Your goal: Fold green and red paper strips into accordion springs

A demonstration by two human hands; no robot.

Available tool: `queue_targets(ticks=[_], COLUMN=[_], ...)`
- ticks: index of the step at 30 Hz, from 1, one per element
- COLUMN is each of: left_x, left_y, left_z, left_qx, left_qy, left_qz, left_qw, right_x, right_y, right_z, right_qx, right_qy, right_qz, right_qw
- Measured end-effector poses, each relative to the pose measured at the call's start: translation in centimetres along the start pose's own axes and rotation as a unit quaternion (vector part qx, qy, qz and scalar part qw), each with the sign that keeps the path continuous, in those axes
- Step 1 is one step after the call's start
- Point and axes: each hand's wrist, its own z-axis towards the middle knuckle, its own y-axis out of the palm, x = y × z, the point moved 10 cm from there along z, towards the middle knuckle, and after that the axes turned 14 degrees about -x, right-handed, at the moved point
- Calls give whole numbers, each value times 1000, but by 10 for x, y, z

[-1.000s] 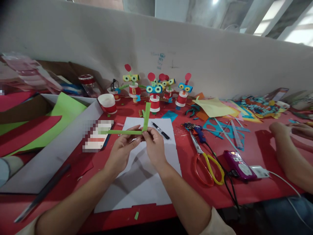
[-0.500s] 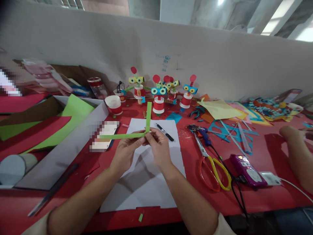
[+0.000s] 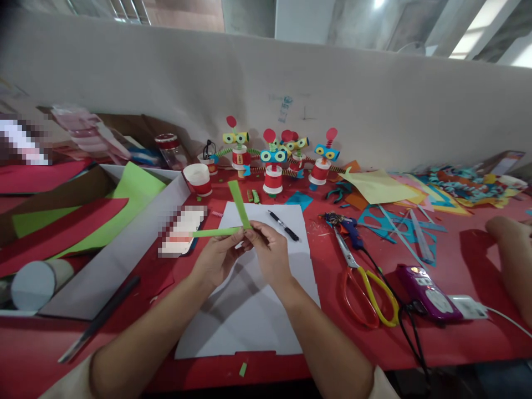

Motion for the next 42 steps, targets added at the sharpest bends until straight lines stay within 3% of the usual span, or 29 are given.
queue_targets(ticks=[5, 11, 17, 24, 32, 42], left_x=[2, -10, -18, -4, 11, 21], left_y=[-1, -15, -13, -8, -9, -6], left_z=[-1, -4, -2, -5, -9, -10], left_qx=[18, 98, 85, 77, 90, 82], left_qy=[4, -43, -66, 9, 65, 82], left_qz=[-4, -84, -118, -43, 62, 84], left_qw=[1000, 991, 987, 996, 992, 990], right_x=[0, -3, -11, -2, 16, 17], right_y=[2, 5, 8, 3, 4, 6], right_z=[-1, -6, -10, -9, -2, 0], right_qx=[-8, -8, -15, 16, 14, -6], right_qy=[-9, -54, -67, -36, 39, 24], right_qz=[-32, -45, -49, -16, 123, 149], right_qw=[999, 997, 996, 999, 992, 988])
